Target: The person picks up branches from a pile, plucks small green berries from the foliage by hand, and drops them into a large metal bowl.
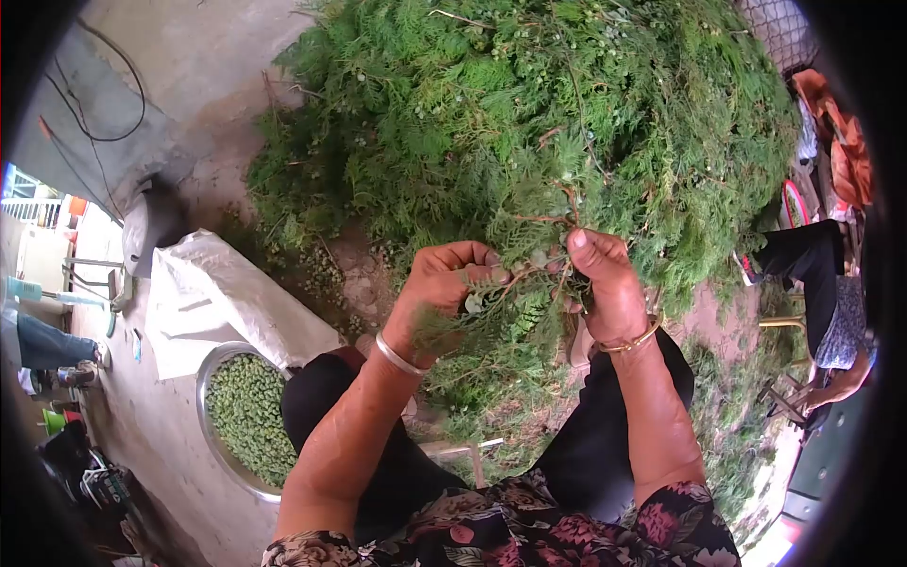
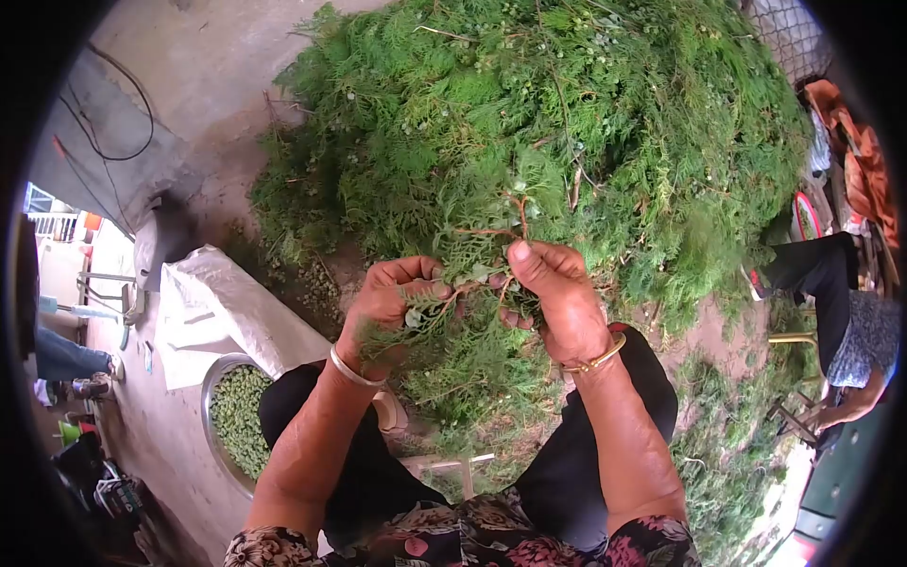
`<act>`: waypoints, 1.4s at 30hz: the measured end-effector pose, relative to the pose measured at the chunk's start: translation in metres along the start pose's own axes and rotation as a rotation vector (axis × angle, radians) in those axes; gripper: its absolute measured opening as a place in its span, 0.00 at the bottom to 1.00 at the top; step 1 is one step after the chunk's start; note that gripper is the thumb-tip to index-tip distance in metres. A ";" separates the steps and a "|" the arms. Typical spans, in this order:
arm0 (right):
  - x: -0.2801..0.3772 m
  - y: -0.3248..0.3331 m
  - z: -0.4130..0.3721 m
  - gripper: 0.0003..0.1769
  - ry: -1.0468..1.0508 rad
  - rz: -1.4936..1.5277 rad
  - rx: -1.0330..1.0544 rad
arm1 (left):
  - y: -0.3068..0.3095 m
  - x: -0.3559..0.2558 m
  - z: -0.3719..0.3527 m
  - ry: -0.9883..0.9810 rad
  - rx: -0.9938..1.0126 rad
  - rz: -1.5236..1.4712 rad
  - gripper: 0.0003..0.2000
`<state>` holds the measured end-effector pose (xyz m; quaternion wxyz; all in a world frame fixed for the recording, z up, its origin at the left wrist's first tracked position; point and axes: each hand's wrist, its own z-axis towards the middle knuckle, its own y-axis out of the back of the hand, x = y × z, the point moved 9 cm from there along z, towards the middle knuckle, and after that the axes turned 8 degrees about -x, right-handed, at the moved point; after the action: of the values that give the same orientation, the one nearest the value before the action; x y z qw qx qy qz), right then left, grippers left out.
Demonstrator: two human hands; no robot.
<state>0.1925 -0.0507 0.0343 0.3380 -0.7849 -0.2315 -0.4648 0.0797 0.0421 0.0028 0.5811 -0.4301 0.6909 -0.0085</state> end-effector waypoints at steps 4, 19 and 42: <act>0.001 -0.001 0.004 0.17 0.104 -0.055 0.029 | -0.008 -0.006 -0.004 -0.032 -0.099 -0.098 0.05; -0.004 0.000 0.005 0.15 0.085 -0.088 -0.005 | 0.017 -0.008 -0.001 -0.093 -0.282 0.034 0.08; 0.003 0.017 0.003 0.14 0.015 0.008 -0.187 | 0.004 0.001 -0.013 0.118 0.058 -0.124 0.12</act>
<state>0.2071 -0.0602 0.0302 0.2668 -0.8105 -0.1817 -0.4888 0.0666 0.0379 0.0043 0.5500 -0.4535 0.6955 -0.0897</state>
